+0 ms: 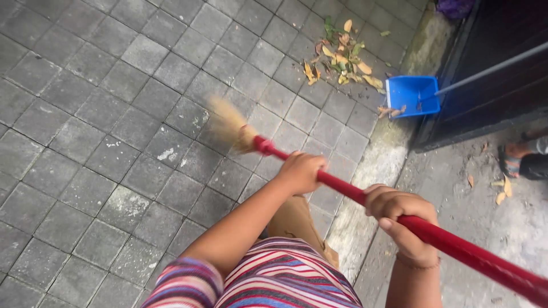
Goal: Sweeping dry leaves on a tiled driveway into a blue dustpan using a broom.
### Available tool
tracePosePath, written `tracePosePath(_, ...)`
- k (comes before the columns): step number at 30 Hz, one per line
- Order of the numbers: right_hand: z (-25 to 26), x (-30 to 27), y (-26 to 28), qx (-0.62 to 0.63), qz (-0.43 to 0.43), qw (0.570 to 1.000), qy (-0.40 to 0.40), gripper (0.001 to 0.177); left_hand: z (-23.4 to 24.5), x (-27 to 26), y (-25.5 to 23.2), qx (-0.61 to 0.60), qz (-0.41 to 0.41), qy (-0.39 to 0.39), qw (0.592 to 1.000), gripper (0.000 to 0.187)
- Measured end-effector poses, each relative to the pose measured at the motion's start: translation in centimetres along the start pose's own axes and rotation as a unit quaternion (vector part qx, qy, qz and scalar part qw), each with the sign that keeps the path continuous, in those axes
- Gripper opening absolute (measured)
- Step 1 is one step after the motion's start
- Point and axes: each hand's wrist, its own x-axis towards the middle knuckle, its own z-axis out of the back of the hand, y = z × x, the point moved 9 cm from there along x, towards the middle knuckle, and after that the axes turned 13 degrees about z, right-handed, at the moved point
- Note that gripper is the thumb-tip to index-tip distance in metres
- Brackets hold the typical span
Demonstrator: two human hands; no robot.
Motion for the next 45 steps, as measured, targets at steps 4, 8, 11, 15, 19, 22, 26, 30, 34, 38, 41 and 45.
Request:
tracePosePath(4, -1.8, 2.2, -9.0, 0.146, -0.044, 0.988, 0.015, 0.026, -1.1, -0.3, 10.5, 0.011, 0.076, -0.11, 0.991, 0.03)
tracePosePath(8, -6.4, 4.0, -16.9, 0.284, -0.095, 0.953, 0.039, 0.029, -3.5, -2.9, 22.1, -0.013, 0.355, -0.187, 0.916, 0.04)
tracePosePath(11, -6.4, 4.6, -21.6, 0.3, -0.143, 0.94, 0.077, 0.03, -8.9, -1.4, 27.0, -0.097, 0.49, -0.089, 0.862, 0.057)
tracePosePath(15, -1.3, 7.4, -24.5, 0.295, -0.182, 0.937, 0.043, 0.034, -8.9, 6.0, 23.8, -0.227, 0.487, -0.107, 0.837, 0.016)
tracePosePath(19, 6.4, 10.1, -23.7, 0.211, -0.173, 0.962, 0.006, 0.031, -7.5, 16.2, 17.0, -0.256, 0.404, -0.094, 0.873, 0.014)
tracePosePath(22, 9.8, 13.5, -20.2, 0.104, -0.073, 0.991, 0.051, 0.029, -2.4, 22.5, 8.9, -0.269, 0.113, -0.221, 0.931, 0.013)
tracePosePath(26, 14.3, 14.2, -17.9, -0.049, -0.048, 0.997, -0.017, 0.029, -0.8, 28.2, 1.1, -0.234, 0.012, -0.063, 0.97, 0.025)
tracePosePath(30, 15.2, 15.1, -16.9, -0.043, -0.018, 0.998, -0.032, 0.043, 1.4, 29.4, -1.2, -0.26, -0.018, -0.056, 0.964, 0.025)
tracePosePath(34, 14.4, 17.1, -16.8, 0.058, 0.0, 0.998, -0.038, 0.033, 6.9, 26.0, -0.8, -0.281, 0.017, -0.068, 0.957, 0.023)
tracePosePath(38, 12.6, 20.8, -18.8, 0.094, 0.054, 0.99, -0.094, 0.029, 11.0, 25.1, 5.0, -0.256, 0.142, -0.198, 0.936, 0.039)
tracePosePath(41, 10.2, 22.0, -23.7, 0.134, 0.032, 0.977, -0.165, 0.024, 12.7, 24.7, 11.2, -0.221, 0.171, -0.367, 0.887, 0.04)
tracePosePath(45, 10.7, 21.9, -32.7, 0.167, -0.042, 0.952, -0.253, 0.023, 11.7, 27.7, 17.8, -0.139, 0.296, -0.278, 0.903, 0.028)
